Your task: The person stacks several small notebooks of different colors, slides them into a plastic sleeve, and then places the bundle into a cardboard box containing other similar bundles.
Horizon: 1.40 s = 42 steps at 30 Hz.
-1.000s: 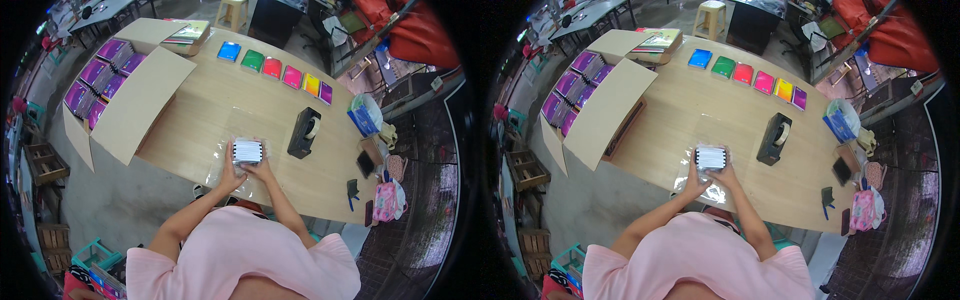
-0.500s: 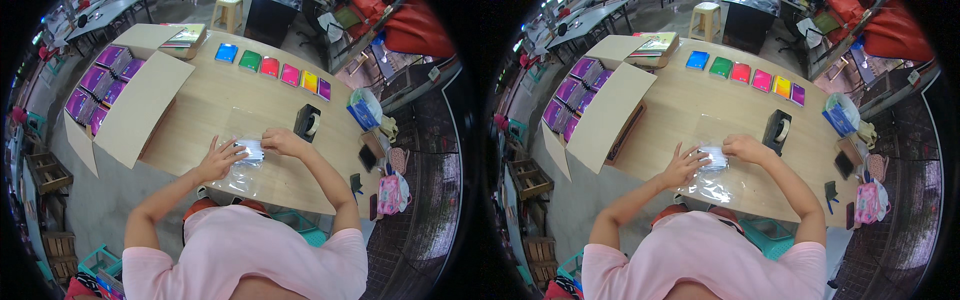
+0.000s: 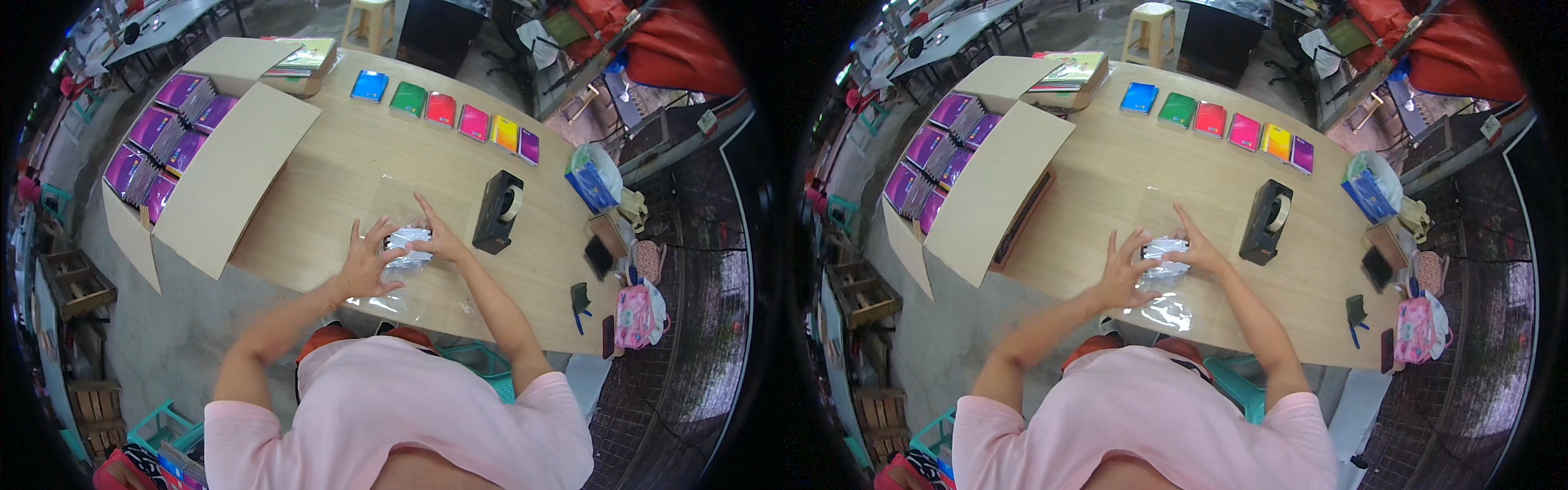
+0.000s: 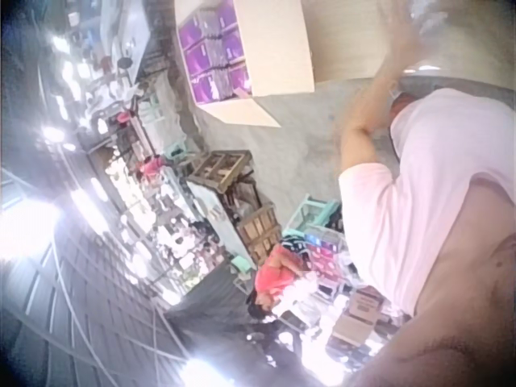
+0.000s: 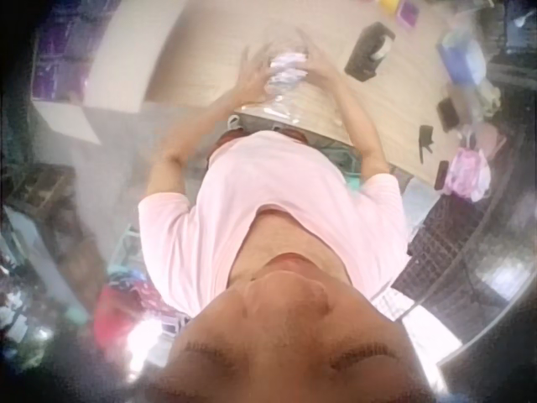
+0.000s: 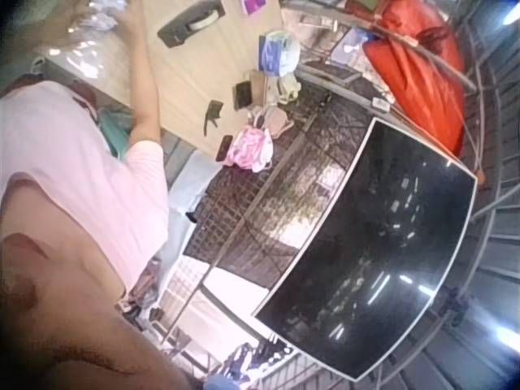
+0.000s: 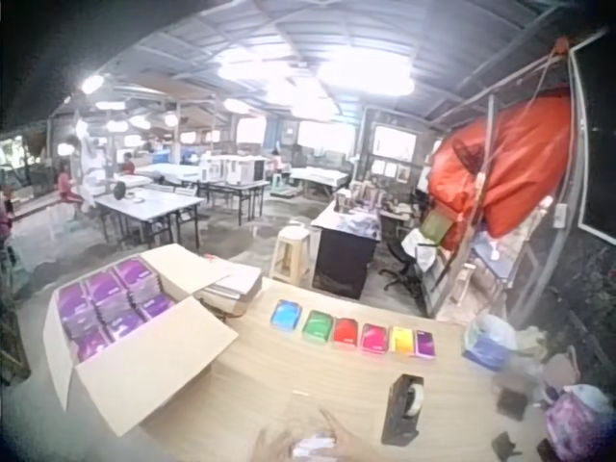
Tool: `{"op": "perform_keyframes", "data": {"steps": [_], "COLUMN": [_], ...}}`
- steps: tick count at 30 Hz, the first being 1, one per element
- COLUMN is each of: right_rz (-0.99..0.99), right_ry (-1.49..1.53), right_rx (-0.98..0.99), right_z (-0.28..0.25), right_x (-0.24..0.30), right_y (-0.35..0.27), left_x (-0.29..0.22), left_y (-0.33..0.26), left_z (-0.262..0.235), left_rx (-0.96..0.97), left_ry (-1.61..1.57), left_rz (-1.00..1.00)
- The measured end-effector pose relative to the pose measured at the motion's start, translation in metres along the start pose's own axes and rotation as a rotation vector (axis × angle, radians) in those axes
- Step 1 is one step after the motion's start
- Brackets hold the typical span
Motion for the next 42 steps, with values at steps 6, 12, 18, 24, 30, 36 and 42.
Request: {"op": "perform_keyframes", "data": {"steps": [6,12,18,24,30,36,42], "right_rz": [-0.032,0.003,-0.232,-0.360,-0.767,-0.706,0.357], "right_ry": [-0.016,0.016,0.109,-0.233,-0.726,-0.723,-0.139], "right_rx": [-0.020,0.022,-0.263,-0.308,-0.369,-0.607,-1.337], "right_z": [0.000,-0.003,-0.018,0.004,0.017,-0.011,-0.176], "right_x": [0.000,-0.003,0.002,0.027,0.027,0.041,-0.070], "right_y": [-0.004,0.001,0.002,-0.029,-0.067,-0.085,-0.089], "left_x": [-0.018,-0.027,0.003,0.001,0.015,0.017,0.004], "left_y": [0.010,0.021,0.013,0.014,0.009,-0.002,0.009], "left_z": [0.002,-0.002,0.036,0.036,0.043,0.051,0.061], "left_rx": [-0.244,-0.056,-0.207,-0.212,-0.209,-0.327,-0.366], "left_ry": [-0.065,0.141,-0.215,-0.325,-0.657,-0.435,-0.487], "left_rz": [-0.023,-0.108,-0.395,-0.710,-0.911,-0.775,-0.803]}}
Point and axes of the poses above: each hand's wrist, its own y-axis towards the middle knuckle, its own z-axis out of the palm, x = y × z, the point moved 2 cm from there along y, towards the middle knuckle, and after that the axes turned 12 degrees about -x, right-handed, at the moved point
